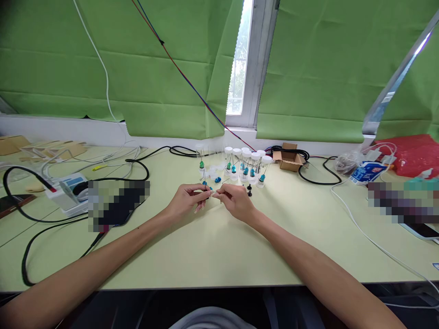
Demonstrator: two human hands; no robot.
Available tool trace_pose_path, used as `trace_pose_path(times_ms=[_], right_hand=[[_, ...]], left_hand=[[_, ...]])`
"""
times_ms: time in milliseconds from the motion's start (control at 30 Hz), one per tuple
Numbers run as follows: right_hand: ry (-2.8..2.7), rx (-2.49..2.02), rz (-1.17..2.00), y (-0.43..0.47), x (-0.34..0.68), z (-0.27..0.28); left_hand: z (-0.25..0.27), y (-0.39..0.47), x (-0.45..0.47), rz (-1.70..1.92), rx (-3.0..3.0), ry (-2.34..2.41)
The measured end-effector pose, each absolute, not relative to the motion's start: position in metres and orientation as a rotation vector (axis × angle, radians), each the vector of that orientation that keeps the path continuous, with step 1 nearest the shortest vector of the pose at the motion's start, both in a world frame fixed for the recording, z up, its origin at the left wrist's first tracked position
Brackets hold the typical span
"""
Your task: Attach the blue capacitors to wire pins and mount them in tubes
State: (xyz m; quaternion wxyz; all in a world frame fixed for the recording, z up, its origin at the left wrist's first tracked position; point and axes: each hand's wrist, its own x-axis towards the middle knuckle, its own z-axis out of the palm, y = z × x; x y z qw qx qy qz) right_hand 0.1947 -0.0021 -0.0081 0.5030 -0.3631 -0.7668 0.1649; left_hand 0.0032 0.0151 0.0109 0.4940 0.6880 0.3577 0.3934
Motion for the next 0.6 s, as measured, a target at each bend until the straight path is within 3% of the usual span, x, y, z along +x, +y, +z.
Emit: trace_pose_path(times_ms=[600], right_hand=[[-1.952, -0.894, 0.011, 0.0057, 0.1987, -0.0133]], left_hand=[[0.0119, 0.0227, 0.0009, 0.961, 1.613, 0.875]])
